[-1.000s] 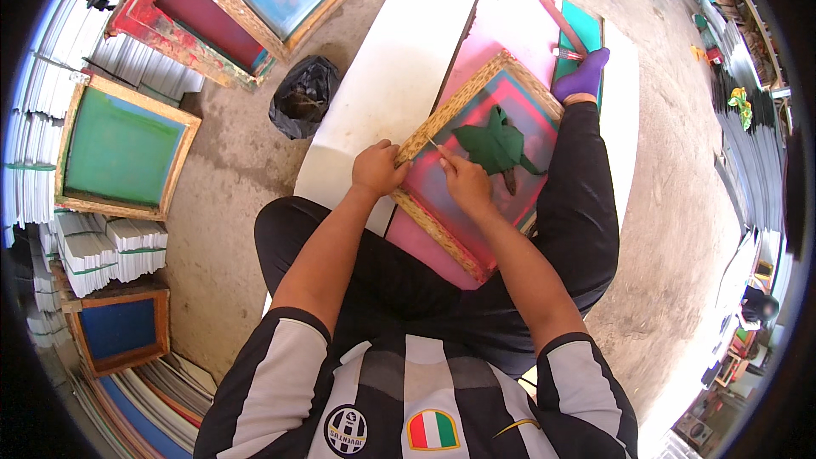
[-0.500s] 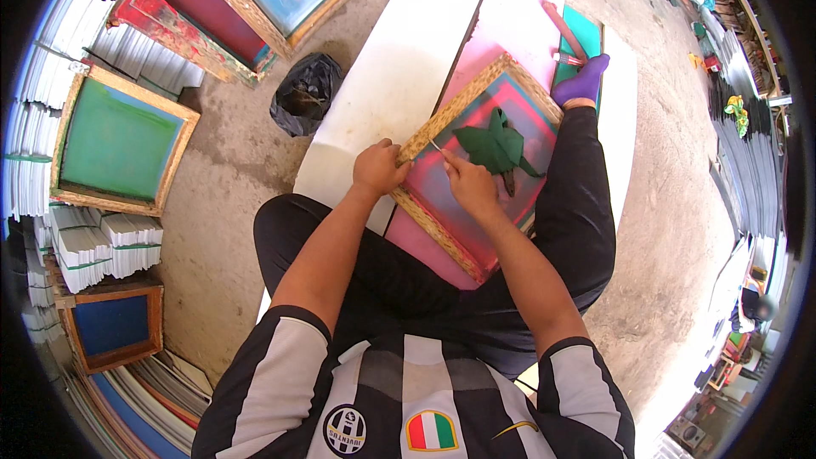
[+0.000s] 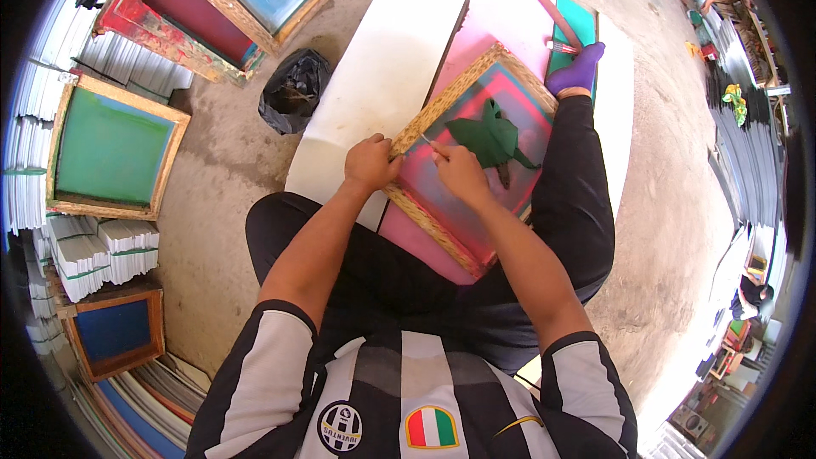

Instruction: The person sits on the floor and uses a small knife to carve a green leaf design into a pink screen stretched on a wooden frame. The person holds the frame steady with the left hand and carefully removes material along the design outline with the right hand.

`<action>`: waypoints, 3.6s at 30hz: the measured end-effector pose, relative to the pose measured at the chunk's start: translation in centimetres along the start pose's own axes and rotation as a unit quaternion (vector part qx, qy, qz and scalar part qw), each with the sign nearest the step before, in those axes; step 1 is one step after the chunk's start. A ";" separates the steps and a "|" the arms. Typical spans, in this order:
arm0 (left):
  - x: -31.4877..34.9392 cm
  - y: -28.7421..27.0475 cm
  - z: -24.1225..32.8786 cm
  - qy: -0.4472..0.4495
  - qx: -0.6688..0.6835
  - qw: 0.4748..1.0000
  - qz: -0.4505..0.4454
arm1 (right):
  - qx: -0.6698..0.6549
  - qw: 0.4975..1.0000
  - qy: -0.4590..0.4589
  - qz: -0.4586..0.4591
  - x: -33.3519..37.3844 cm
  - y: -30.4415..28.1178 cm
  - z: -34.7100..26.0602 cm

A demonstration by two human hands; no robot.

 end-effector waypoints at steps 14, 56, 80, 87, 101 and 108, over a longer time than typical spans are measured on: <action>0.3 0.5 -1.3 0.003 0.017 1.000 0.021 | -0.063 0.998 0.028 -0.010 1.4 0.3 -0.5; 0.1 0.3 -0.5 -0.007 0.012 1.000 -0.004 | 0.060 0.997 0.052 -0.022 1.6 -1.1 -1.9; 0.1 0.0 -0.7 -0.007 0.016 1.000 -0.001 | -0.084 0.994 0.004 0.062 1.2 1.6 1.1; 0.3 0.2 -0.7 -0.024 0.009 1.000 -0.015 | -0.418 0.871 0.201 -0.160 1.1 1.1 1.1; 0.4 -0.1 -0.3 -0.037 -0.007 0.998 -0.043 | -0.174 0.971 0.160 -0.033 0.9 0.8 -1.0; 2.2 -1.1 -1.1 -0.067 0.015 0.995 -0.077 | -0.040 0.991 0.125 -0.015 2.2 0.6 -3.1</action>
Point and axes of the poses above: each hand's wrist, its own x-axis away from the middle knuckle, its own y-axis out of the palm, z = x × y, the point moved 4 cm from there along -x, towards the middle knuckle, and after that the axes turned 15 degrees about x, right-handed, at the moved point
